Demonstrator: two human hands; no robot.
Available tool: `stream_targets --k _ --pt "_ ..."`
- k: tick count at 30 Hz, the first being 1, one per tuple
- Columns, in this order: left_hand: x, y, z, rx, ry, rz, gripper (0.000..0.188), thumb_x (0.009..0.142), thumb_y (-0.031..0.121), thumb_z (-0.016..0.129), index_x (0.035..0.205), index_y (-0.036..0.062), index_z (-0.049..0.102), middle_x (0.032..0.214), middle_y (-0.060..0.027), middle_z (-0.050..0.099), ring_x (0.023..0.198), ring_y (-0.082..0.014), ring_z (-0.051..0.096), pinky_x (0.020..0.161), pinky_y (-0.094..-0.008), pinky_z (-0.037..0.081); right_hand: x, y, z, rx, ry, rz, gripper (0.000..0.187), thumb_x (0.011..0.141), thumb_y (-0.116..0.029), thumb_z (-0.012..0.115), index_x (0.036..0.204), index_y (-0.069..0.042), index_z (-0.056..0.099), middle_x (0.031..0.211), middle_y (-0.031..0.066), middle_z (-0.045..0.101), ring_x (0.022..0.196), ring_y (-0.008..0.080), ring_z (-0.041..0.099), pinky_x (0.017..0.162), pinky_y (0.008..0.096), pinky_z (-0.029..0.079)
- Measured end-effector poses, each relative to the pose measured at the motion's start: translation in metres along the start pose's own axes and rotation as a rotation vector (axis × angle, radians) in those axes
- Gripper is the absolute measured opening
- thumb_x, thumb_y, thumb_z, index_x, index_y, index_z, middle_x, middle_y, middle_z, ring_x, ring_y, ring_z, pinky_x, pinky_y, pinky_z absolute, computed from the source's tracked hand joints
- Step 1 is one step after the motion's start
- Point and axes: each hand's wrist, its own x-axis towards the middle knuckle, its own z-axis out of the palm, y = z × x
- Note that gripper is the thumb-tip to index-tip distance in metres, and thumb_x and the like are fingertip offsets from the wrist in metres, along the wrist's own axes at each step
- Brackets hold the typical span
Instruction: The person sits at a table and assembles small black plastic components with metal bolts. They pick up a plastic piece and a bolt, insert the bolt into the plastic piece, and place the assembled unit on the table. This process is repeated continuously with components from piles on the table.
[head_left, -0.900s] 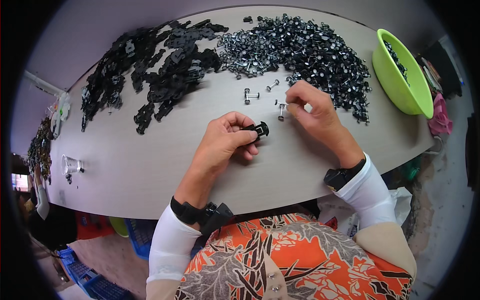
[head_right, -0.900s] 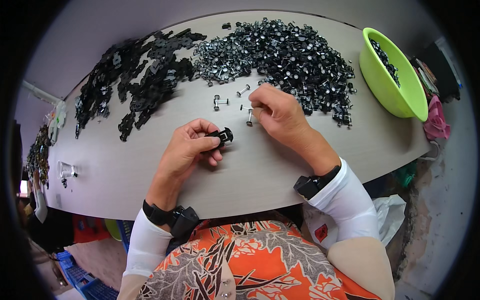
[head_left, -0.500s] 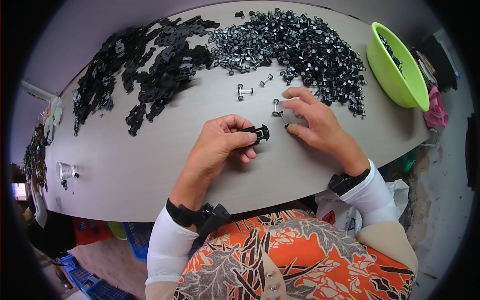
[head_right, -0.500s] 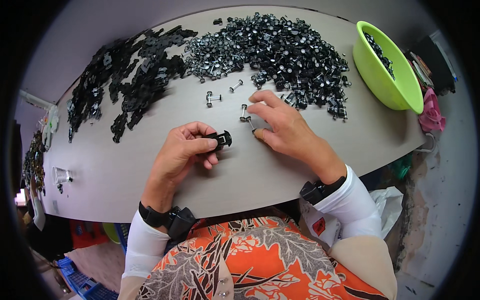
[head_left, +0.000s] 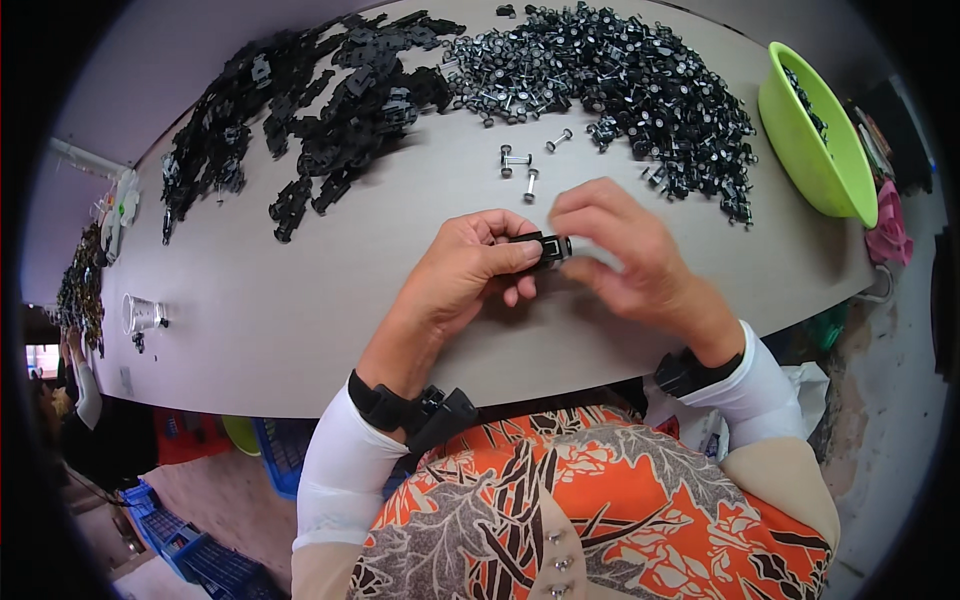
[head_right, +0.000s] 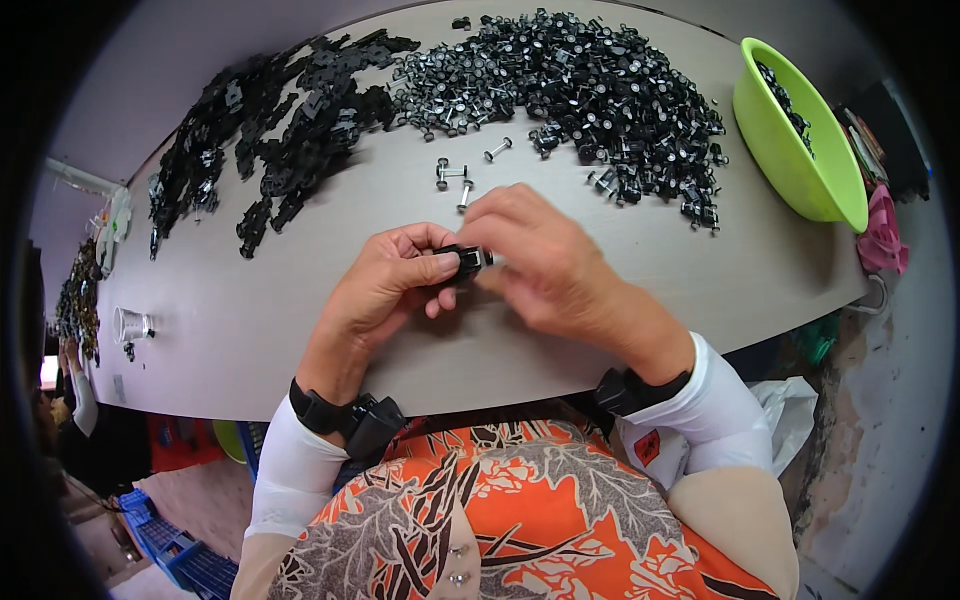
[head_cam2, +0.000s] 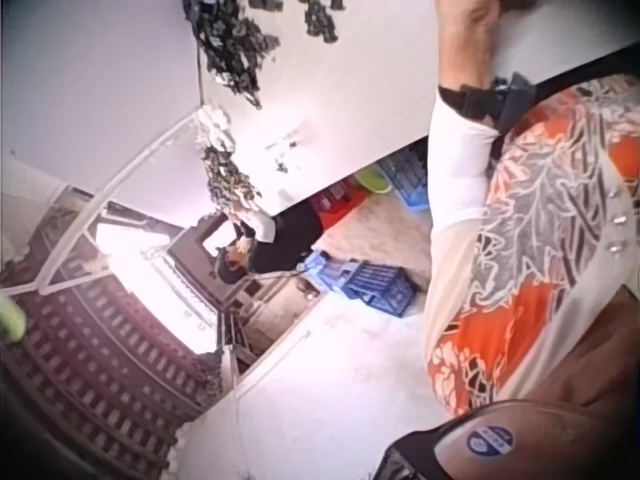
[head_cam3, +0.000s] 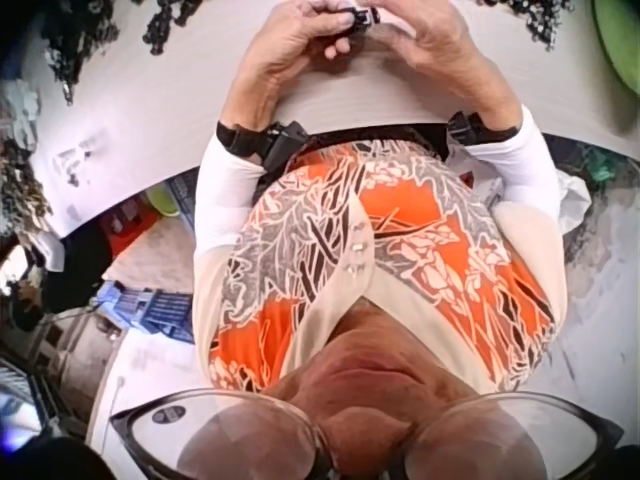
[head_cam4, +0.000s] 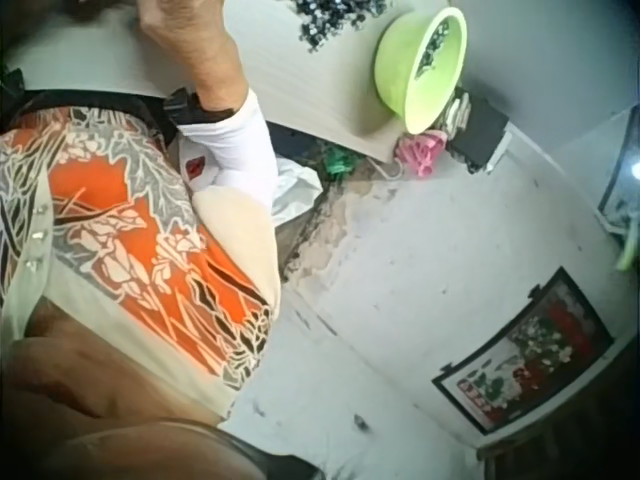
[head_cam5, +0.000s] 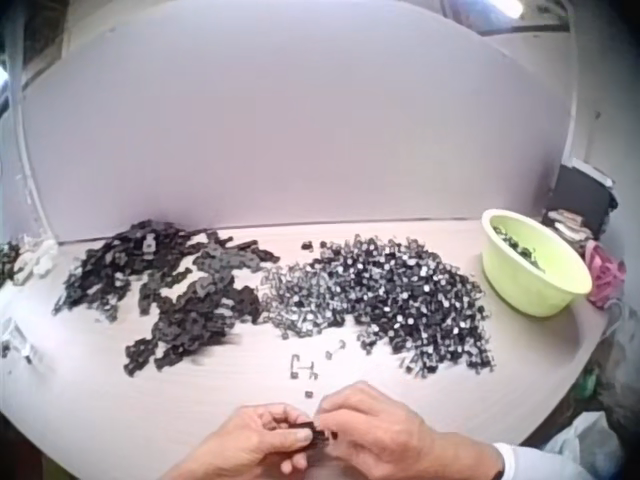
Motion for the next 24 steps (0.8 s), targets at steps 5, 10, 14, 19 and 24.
stream_targets --k 5,10,14,19,24 --pt "0.0 -0.007 -0.005 -0.163 -0.04 -0.004 0.014 0.09 0.014 0.06 0.095 0.0006 0.058 0.078 -0.004 0.06 0.056 -0.0108 0.055 0.047 -0.0207 0.039 -0.003 -0.003 0.015 0.005 0.013 0.078 0.032 0.065 0.01 0.064 0.093 -0.002 0.056 0.095 0.0117 0.054 0.082 0.029 0.056 0.067 0.035 0.048" --pt "-0.003 -0.009 0.001 -0.213 -0.056 -0.001 0.015 0.09 0.014 0.06 0.095 0.0005 0.058 0.078 -0.0047 0.06 0.057 -0.0111 0.054 0.047 -0.0203 0.037 -0.011 -0.005 0.012 0.055 0.009 0.126 0.025 0.067 0.008 0.065 0.088 -0.001 0.056 0.095 0.0107 0.054 0.082 0.0275 0.058 0.066 0.0336 0.049" --pt "-0.007 -0.008 0.003 -0.229 -0.088 0.018 0.015 0.089 0.014 0.061 0.095 0.0005 0.059 0.078 -0.005 0.061 0.056 -0.0112 0.054 0.047 -0.0199 0.037 -0.011 -0.005 0.009 0.067 0.017 0.028 0.019 0.069 0.005 0.068 0.083 -0.001 0.056 0.096 0.0103 0.055 0.084 0.0261 0.059 0.066 0.0327 0.05" --pt "-0.01 -0.007 0.007 -0.174 -0.07 0.008 0.015 0.09 0.017 0.06 0.093 0.0021 0.059 0.077 -0.0036 0.061 0.054 -0.0098 0.053 0.046 -0.0195 0.037 -0.016 -0.006 0.013 -0.015 0.024 -0.079 0.023 0.068 0.0 0.074 0.084 0.0 0.058 0.094 0.0136 0.055 0.081 0.0241 0.059 0.062 0.0304 0.049" --pt "-0.006 -0.007 0.003 -0.002 0.0 0.024 0.012 0.091 0.016 0.058 0.091 0.0037 0.058 0.077 -0.004 0.061 0.054 -0.0094 0.056 0.047 -0.02 0.041 0.0 0.002 0.001 0.098 -0.123 0.071 0.028 0.068 0.0 0.071 0.091 -0.001 0.055 0.091 0.0117 0.055 0.08 0.0283 0.058 0.066 0.0344 0.049"
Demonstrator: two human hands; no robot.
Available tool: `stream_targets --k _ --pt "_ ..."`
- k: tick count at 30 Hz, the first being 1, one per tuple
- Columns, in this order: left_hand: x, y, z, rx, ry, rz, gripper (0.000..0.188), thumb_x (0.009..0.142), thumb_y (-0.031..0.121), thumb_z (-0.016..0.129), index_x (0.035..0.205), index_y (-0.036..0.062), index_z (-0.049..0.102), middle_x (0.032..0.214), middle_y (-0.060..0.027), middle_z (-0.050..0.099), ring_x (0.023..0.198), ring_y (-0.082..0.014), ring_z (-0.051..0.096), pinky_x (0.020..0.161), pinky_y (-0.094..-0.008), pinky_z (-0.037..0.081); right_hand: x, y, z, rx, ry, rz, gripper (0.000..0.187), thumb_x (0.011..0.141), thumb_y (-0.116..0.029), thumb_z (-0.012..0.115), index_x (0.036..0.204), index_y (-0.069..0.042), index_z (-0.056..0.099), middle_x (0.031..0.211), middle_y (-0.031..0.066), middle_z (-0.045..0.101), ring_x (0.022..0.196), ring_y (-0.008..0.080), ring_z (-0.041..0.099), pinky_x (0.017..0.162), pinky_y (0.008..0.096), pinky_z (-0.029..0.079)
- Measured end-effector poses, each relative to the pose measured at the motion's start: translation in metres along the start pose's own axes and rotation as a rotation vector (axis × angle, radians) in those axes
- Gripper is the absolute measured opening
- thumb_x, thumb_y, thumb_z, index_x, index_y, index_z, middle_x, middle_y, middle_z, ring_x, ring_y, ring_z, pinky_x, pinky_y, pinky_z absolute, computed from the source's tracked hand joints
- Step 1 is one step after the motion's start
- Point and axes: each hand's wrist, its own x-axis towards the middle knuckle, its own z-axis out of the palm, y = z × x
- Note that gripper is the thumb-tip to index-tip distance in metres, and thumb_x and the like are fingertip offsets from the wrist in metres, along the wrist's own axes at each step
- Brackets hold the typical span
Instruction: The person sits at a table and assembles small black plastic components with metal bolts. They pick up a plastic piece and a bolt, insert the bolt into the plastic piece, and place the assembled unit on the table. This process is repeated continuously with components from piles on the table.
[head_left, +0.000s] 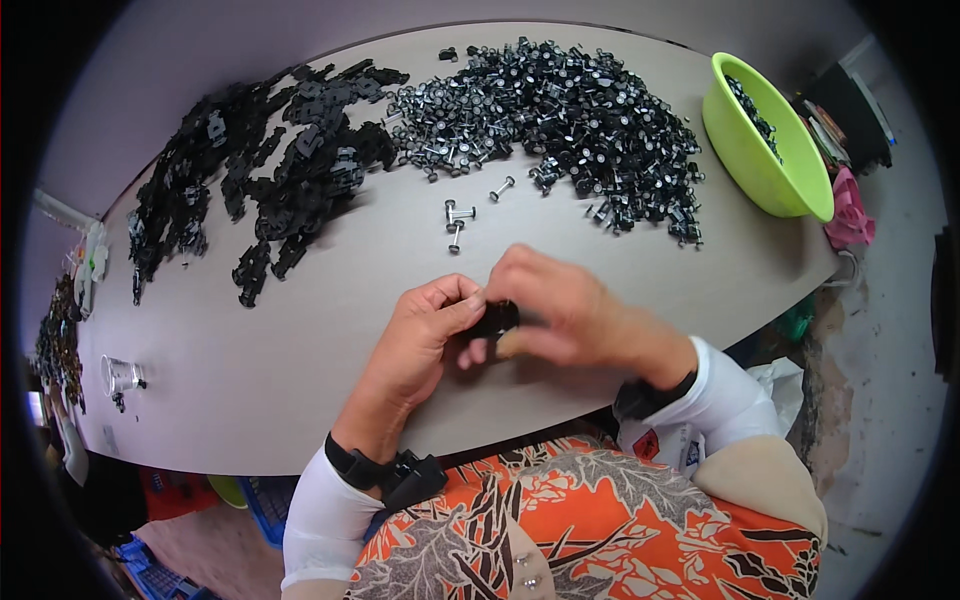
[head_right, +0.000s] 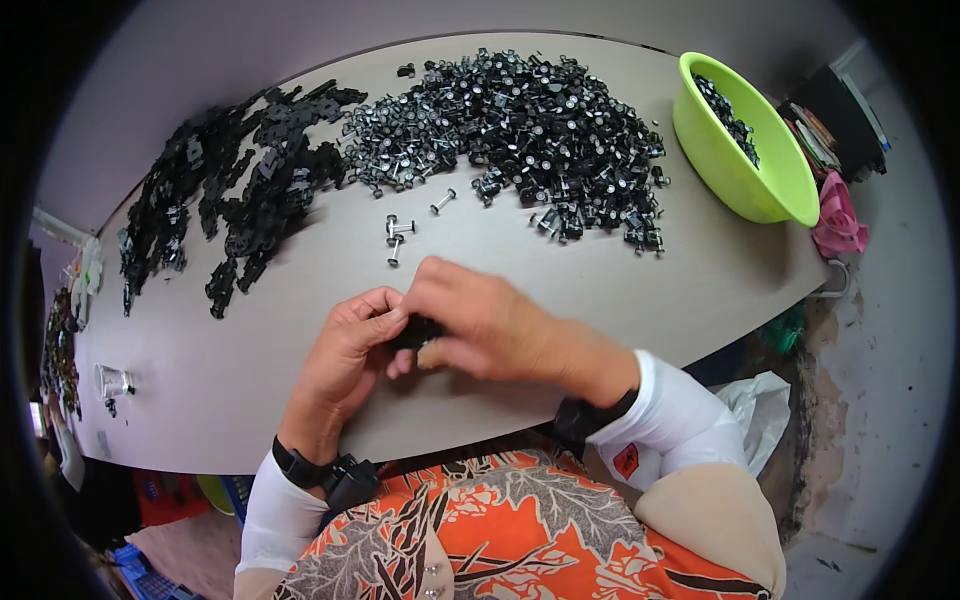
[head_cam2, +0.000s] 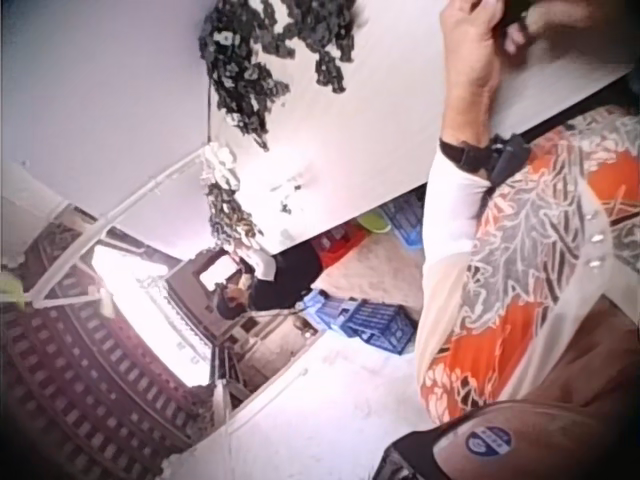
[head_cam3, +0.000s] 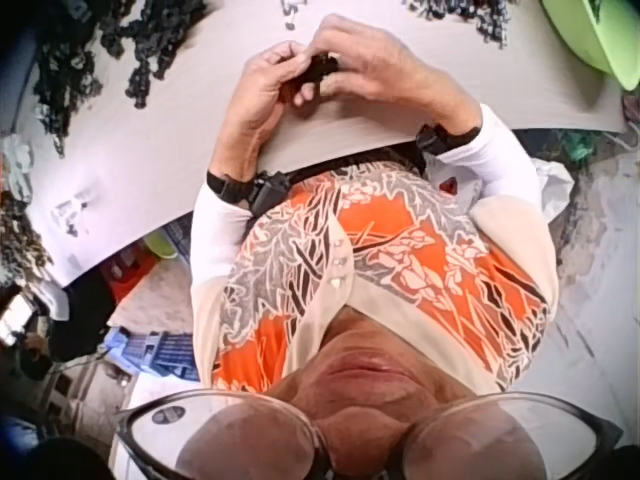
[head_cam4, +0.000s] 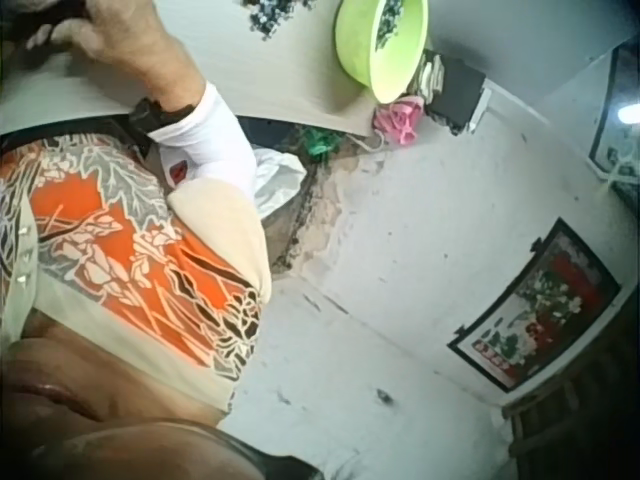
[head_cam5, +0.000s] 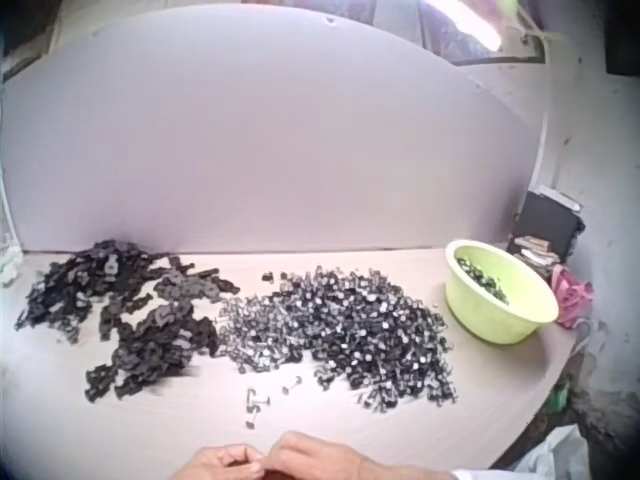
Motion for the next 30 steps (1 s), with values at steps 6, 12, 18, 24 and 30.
stream_targets --k 6,12,18,24,30 --pt "0.005 0.005 -0.003 -0.061 0.118 0.067 0.012 0.091 0.014 0.056 0.096 0.0023 0.056 0.077 -0.0067 0.061 0.055 -0.0133 0.061 0.045 -0.0218 0.049 0.022 0.077 -0.048 -0.647 0.083 0.135 0.018 0.072 0.007 0.056 0.087 -0.003 0.059 0.088 0.0094 0.055 0.086 0.0306 0.057 0.072 0.0391 0.049" --pt "0.003 0.005 -0.004 -0.02 0.167 0.096 0.015 0.092 0.014 0.055 0.097 0.0006 0.055 0.077 -0.0073 0.061 0.056 -0.0136 0.062 0.045 -0.0225 0.05 0.015 0.064 -0.037 -0.479 -0.049 0.192 0.011 0.072 0.004 0.059 0.081 -0.003 0.061 0.087 0.0105 0.053 0.083 0.0313 0.058 0.071 0.0392 0.049" --pt "0.005 0.005 -0.003 -0.052 0.167 0.066 0.024 0.094 0.021 0.056 0.103 -0.0016 0.056 0.086 -0.0132 0.063 0.064 -0.0187 0.066 0.052 -0.0252 0.056 0.005 0.059 -0.033 -0.43 0.04 0.167 0.015 0.071 0.006 0.059 0.082 -0.004 0.06 0.082 0.0108 0.054 0.069 0.0306 0.059 0.061 0.0381 0.047" --pt "0.006 0.003 -0.005 -0.214 0.041 0.056 0.038 0.098 0.031 0.045 0.104 -0.0057 0.055 0.093 -0.0195 0.064 0.078 -0.0286 0.068 0.068 -0.035 0.059 0.01 -0.007 -0.006 -0.077 0.081 0.04 0.017 0.07 0.007 0.057 0.084 -0.002 0.06 0.08 0.0098 0.052 0.062 0.0252 0.057 0.054 0.0338 0.046" --pt "-0.001 0.0 -0.002 -0.277 0.026 0.059 0.034 0.098 0.027 0.047 0.105 -0.0051 0.056 0.096 -0.0199 0.065 0.085 -0.0301 0.068 0.074 -0.037 0.058 0.004 -0.001 0.014 -0.092 0.124 0.001 0.016 0.071 0.009 0.059 0.084 0.0 0.063 0.084 0.0107 0.053 0.066 0.0239 0.058 0.055 0.0325 0.047"
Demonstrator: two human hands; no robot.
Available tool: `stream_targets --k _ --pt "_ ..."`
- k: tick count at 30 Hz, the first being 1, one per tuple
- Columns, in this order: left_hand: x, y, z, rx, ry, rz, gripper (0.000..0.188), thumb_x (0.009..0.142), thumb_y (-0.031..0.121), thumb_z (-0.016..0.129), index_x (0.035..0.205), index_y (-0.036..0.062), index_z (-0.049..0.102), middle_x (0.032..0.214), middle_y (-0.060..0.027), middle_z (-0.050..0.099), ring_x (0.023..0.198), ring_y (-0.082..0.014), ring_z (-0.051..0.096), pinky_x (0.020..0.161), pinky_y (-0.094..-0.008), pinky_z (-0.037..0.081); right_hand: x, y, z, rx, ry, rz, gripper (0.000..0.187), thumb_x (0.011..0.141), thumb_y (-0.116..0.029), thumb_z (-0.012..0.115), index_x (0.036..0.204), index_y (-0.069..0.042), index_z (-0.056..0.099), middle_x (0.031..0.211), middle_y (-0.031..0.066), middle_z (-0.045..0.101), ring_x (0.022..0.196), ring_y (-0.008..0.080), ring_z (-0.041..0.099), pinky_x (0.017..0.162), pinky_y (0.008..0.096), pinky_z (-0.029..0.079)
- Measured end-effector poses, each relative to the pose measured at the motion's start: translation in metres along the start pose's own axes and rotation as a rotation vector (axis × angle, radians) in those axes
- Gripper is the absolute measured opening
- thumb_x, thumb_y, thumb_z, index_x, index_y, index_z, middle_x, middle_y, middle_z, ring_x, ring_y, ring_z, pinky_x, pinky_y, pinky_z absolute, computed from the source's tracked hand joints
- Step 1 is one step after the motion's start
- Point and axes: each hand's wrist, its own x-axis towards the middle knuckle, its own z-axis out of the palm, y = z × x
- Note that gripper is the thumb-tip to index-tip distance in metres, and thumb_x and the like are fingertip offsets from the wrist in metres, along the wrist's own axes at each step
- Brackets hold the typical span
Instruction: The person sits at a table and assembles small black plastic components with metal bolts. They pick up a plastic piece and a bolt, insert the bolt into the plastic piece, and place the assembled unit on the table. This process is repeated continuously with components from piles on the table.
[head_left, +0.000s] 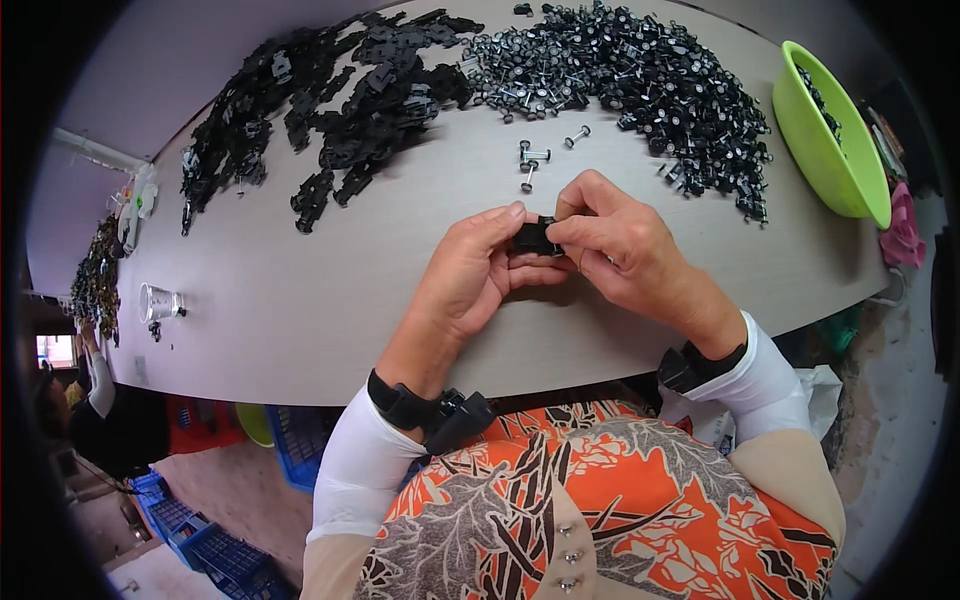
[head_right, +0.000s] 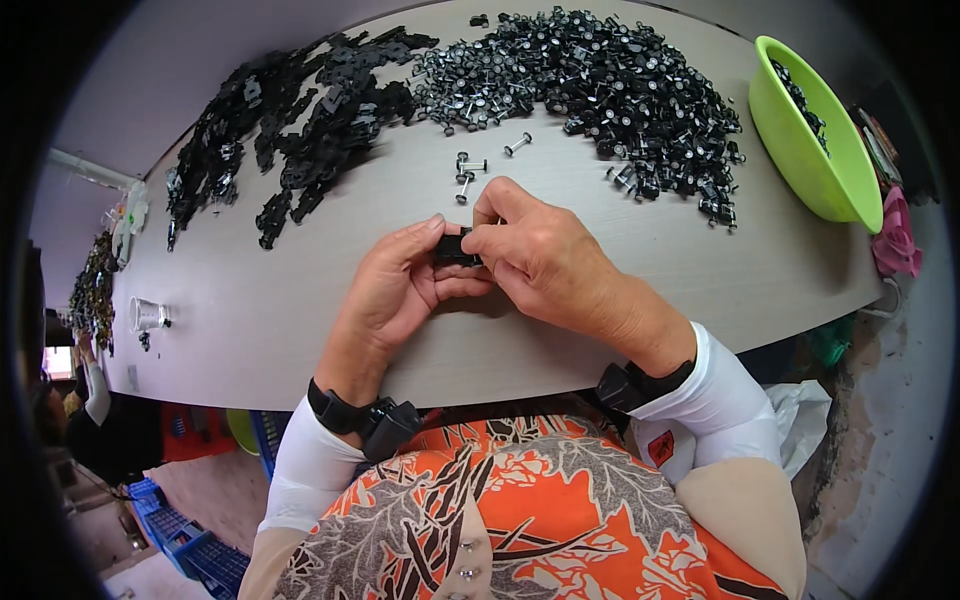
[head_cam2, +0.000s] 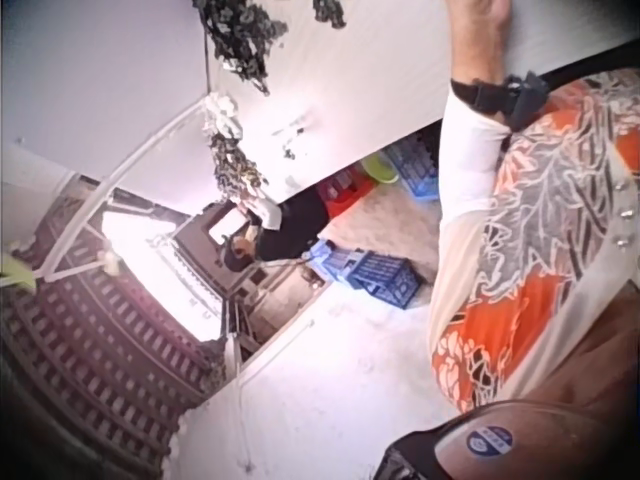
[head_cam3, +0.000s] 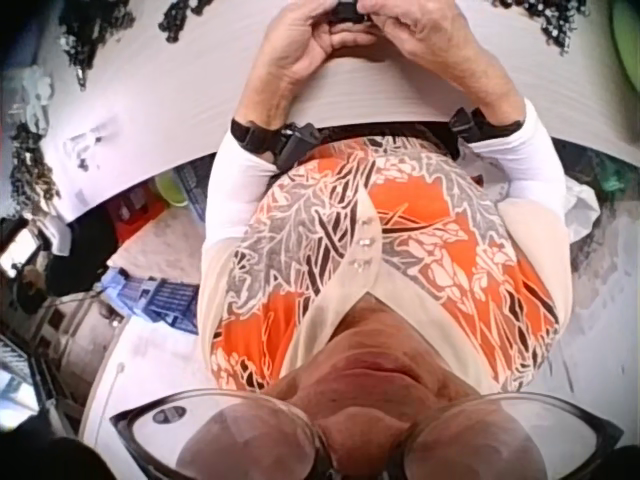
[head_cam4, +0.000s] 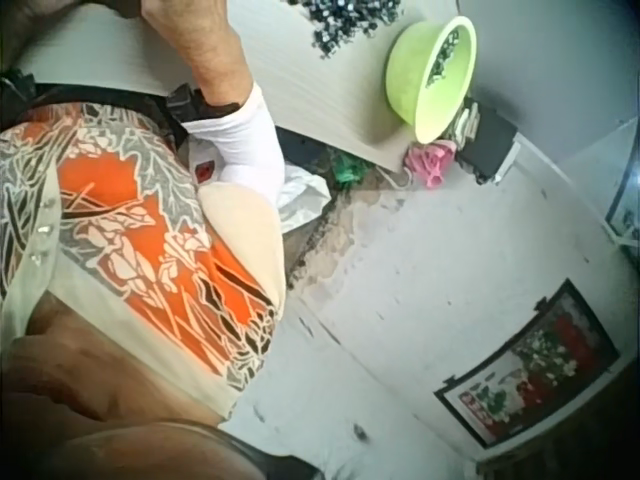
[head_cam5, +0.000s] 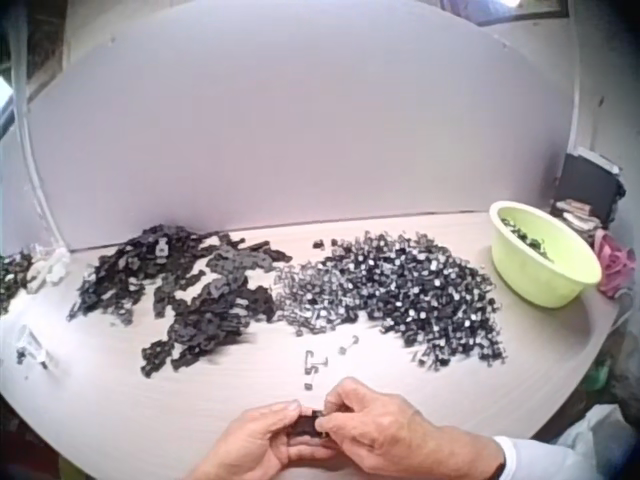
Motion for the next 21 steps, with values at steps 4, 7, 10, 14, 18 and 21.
stream_targets --k 4,7,10,14,18,21 --pt "-0.002 -0.004 -0.001 0.007 -0.004 0.004 0.032 0.095 0.027 0.054 0.101 -0.0035 0.059 0.093 -0.0165 0.066 0.083 -0.0264 0.068 0.073 -0.0349 0.058 0.003 -0.008 0.003 0.105 0.123 0.001 0.016 0.071 0.008 0.059 0.085 0.0 0.064 0.084 0.0112 0.053 0.066 0.0259 0.058 0.056 0.0345 0.048" --pt "-0.003 -0.007 0.001 0.018 0.008 0.03 0.032 0.093 0.029 0.057 0.097 -0.0027 0.06 0.09 -0.0141 0.066 0.079 -0.0233 0.067 0.071 -0.0328 0.058 0.003 -0.008 0.007 0.053 0.064 0.008 0.014 0.071 0.008 0.06 0.082 0.001 0.063 0.081 0.0112 0.052 0.064 0.0268 0.058 0.055 0.0354 0.047" --pt "-0.006 -0.01 0.002 0.05 0.028 0.049 0.03 0.095 0.027 0.055 0.096 -0.0026 0.06 0.089 -0.0134 0.065 0.076 -0.0223 0.067 0.069 -0.0317 0.058 0.003 -0.013 0.005 -0.013 -0.034 -0.006 0.011 0.07 0.009 0.058 0.078 0.001 0.06 0.08 0.0119 0.051 0.063 0.0286 0.057 0.054 0.0371 0.046" --pt "-0.007 -0.011 0.001 0.08 -0.006 0.054 0.028 0.096 0.024 0.053 0.095 -0.0025 0.06 0.088 -0.0131 0.065 0.076 -0.0212 0.066 0.069 -0.0313 0.058 0.002 -0.014 0.002 -0.051 -0.041 0.023 0.013 0.069 0.01 0.056 0.078 0.0 0.057 0.08 0.0131 0.05 0.062 0.0322 0.057 0.053 0.0396 0.045" --pt "-0.013 -0.013 -0.002 0.159 -0.055 0.09 0.025 0.096 0.022 0.052 0.098 -0.0024 0.06 0.09 -0.0119 0.065 0.08 -0.0198 0.066 0.07 -0.0318 0.057 0.002 -0.02 0.007 -0.041 -0.03 0.023 0.023 0.068 0.01 0.054 0.087 -0.003 0.054 0.081 0.0129 0.049 0.063 0.0339 0.056 0.053 0.0408 0.046" --pt "-0.021 -0.013 0.001 0.189 -0.014 0.098 0.024 0.095 0.022 0.054 0.094 -0.0014 0.059 0.087 -0.0093 0.063 0.077 -0.0171 0.064 0.069 -0.0302 0.057 0.001 -0.023 0.012 -0.019 -0.024 0.007 0.03 0.069 0.009 0.055 0.095 -0.006 0.053 0.082 0.012 0.049 0.063 0.0337 0.056 0.053 0.0409 0.046"
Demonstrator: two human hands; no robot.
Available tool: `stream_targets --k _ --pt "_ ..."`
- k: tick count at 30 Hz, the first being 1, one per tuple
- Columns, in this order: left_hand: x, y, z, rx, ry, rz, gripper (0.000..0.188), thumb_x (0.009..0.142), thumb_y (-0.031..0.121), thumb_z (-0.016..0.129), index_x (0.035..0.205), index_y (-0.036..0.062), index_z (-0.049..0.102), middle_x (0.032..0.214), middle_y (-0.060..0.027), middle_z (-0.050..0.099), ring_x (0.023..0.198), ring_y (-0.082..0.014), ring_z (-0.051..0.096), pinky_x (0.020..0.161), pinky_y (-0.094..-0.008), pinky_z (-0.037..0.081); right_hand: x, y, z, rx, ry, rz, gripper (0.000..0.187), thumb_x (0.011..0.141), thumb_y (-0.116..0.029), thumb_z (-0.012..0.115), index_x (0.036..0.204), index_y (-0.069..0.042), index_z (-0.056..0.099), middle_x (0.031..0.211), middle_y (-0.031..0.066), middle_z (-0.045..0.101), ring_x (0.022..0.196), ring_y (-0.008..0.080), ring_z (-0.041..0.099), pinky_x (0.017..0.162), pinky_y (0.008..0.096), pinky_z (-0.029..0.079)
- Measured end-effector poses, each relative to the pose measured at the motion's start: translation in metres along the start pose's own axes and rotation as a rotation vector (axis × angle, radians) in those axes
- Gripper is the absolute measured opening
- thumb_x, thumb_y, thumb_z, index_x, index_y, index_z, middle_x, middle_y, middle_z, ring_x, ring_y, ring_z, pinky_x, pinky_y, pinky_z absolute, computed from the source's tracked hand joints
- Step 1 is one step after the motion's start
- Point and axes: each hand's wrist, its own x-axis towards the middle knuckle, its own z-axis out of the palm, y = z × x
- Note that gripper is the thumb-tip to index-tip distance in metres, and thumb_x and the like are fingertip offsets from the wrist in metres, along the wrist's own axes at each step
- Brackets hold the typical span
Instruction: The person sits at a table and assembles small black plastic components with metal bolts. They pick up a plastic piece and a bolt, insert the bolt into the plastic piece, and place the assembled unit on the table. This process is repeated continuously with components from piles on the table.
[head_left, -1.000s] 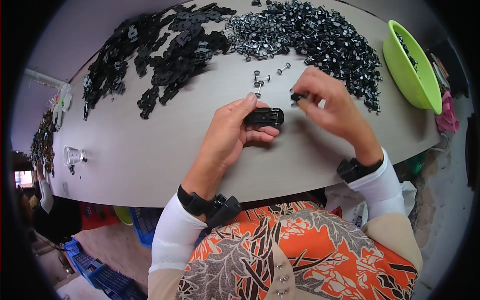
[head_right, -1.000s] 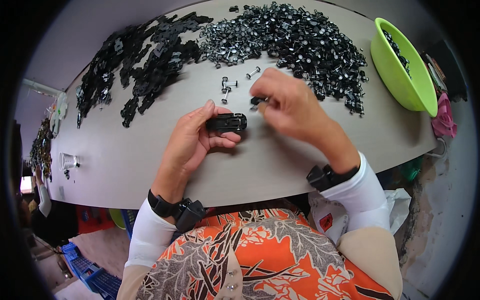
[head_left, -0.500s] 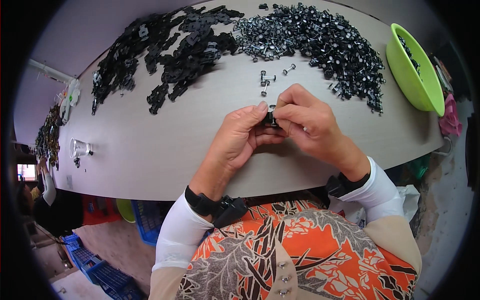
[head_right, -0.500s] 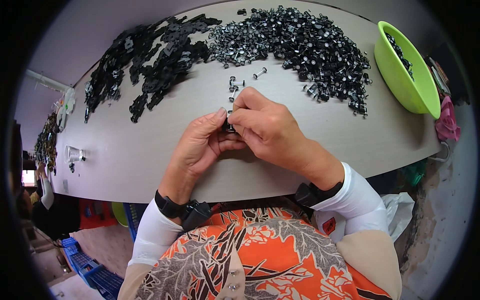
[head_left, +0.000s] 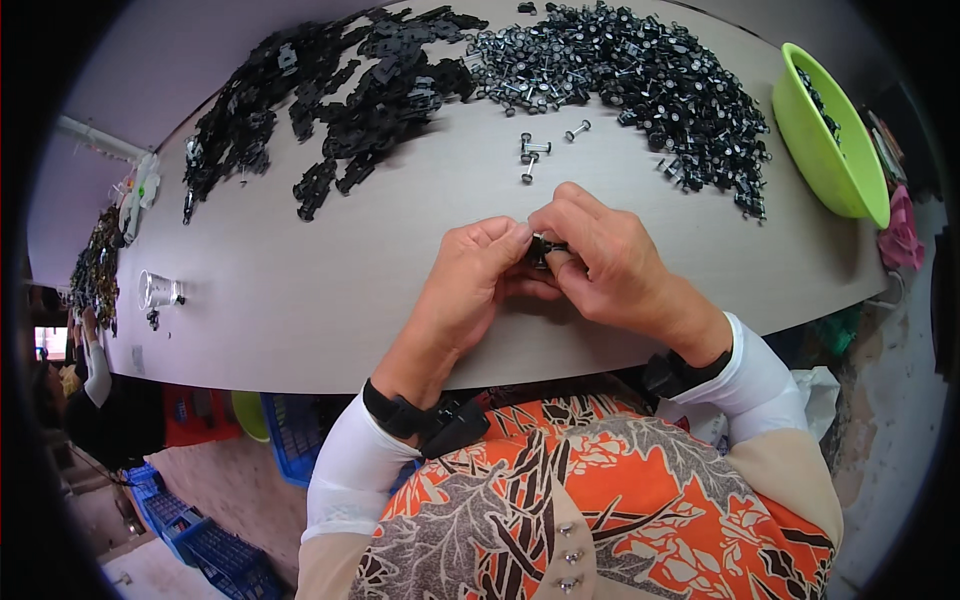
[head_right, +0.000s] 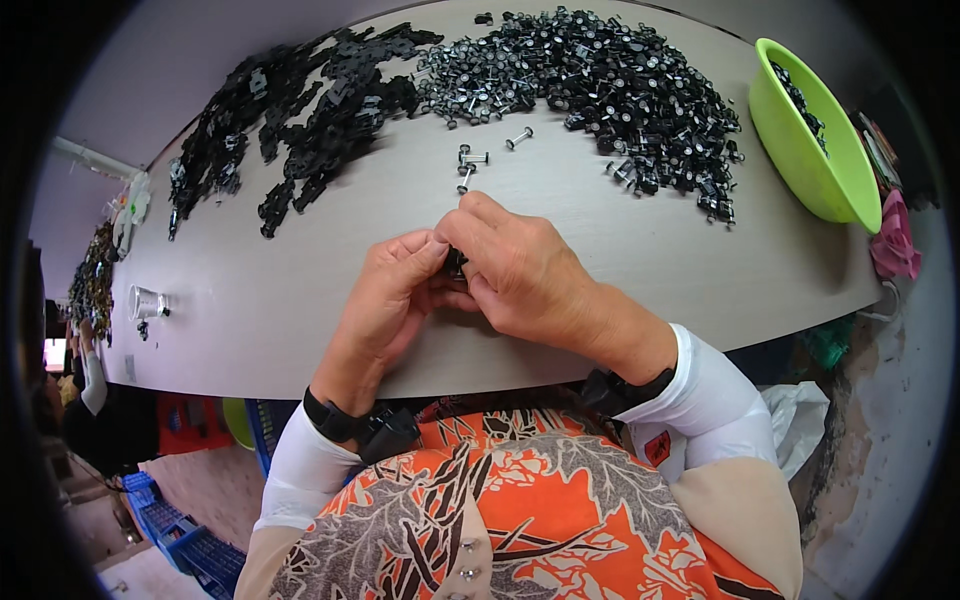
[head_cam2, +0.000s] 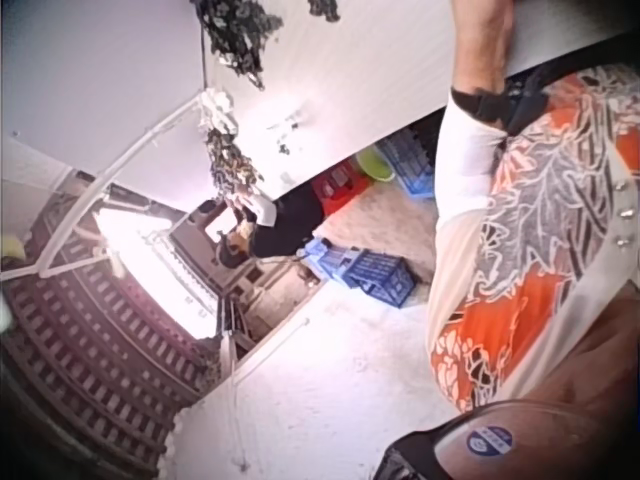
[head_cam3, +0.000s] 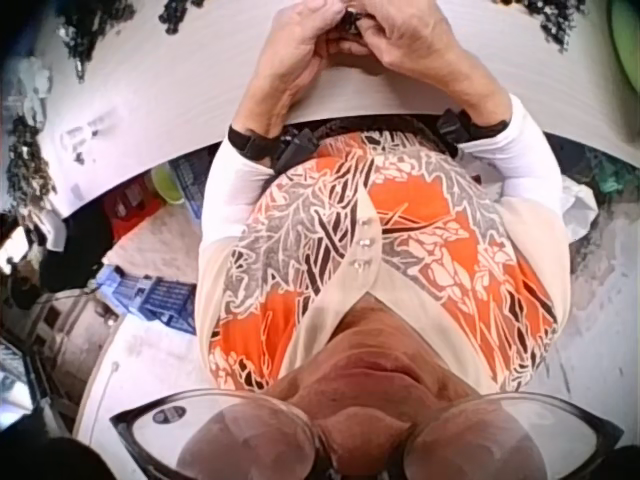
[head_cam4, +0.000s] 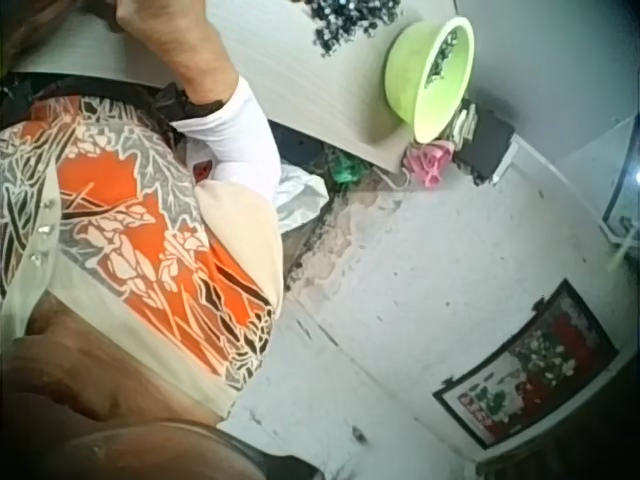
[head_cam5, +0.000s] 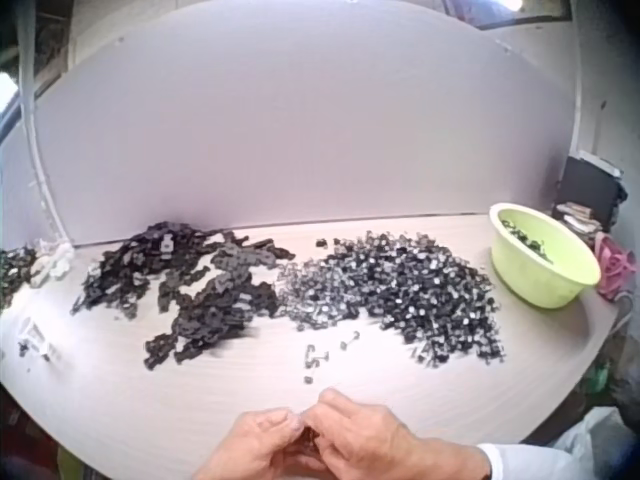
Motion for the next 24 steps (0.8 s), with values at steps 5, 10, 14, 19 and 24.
stream_targets --k 5,10,14,19,24 --pt "-0.027 0.003 -0.002 0.107 0.111 -0.023 0.021 0.087 0.019 0.066 0.079 0.0045 0.053 0.08 -0.0038 0.059 0.073 -0.0114 0.061 0.066 -0.0263 0.054 -0.004 -0.011 0.013 0.055 -0.072 -0.103 0.043 0.073 0.004 0.06 0.114 -0.007 0.053 0.088 0.0122 0.051 0.07 0.0334 0.059 0.058 0.0393 0.05" --pt "-0.072 0.0 -0.016 0.204 0.278 0.097 0.017 0.079 0.0 0.065 0.077 0.0039 0.049 0.078 -0.0069 0.06 0.064 -0.0133 0.062 0.057 -0.0272 0.054 -0.001 -0.015 0.024 0.441 -0.108 -0.211 0.037 0.069 0.01 0.054 0.104 -0.005 0.056 0.097 0.0112 0.057 0.073 0.026 0.061 0.059 0.0316 0.05" --pt "-0.143 0.004 -0.036 0.276 0.6 0.345 0.011 0.078 -0.005 0.06 0.078 0.0014 0.051 0.072 -0.0102 0.059 0.053 -0.016 0.06 0.047 -0.0247 0.051 0.025 0.038 -0.012 0.083 0.104 0.147 0.031 0.071 0.007 0.055 0.099 -0.004 0.059 0.094 0.0125 0.056 0.076 0.0318 0.06 0.064 0.0364 0.051" --pt "-0.241 -0.03 -0.1 0.492 0.951 0.169 0.015 0.078 0.0 0.065 0.074 0.003 0.051 0.065 -0.0089 0.061 0.05 -0.0146 0.06 0.045 -0.023 0.048 0.035 0.101 -0.016 -0.519 0.153 0.222 0.016 0.078 -0.014 0.064 0.092 -0.007 0.063 0.093 0.0122 0.053 0.083 0.0328 0.059 0.07 0.042 0.05" --pt "-0.27 -0.044 -0.127 0.952 1.177 -0.229 0.021 0.08 0.011 0.069 0.067 -0.0005 0.058 0.057 -0.0039 0.058 0.05 -0.0093 0.057 0.045 -0.0233 0.043 0.031 0.104 -0.016 -0.417 0.065 0.231 0.008 0.076 -0.008 0.062 0.082 -0.004 0.063 0.09 0.012 0.051 0.084 0.0302 0.057 0.072 0.0399 0.047"
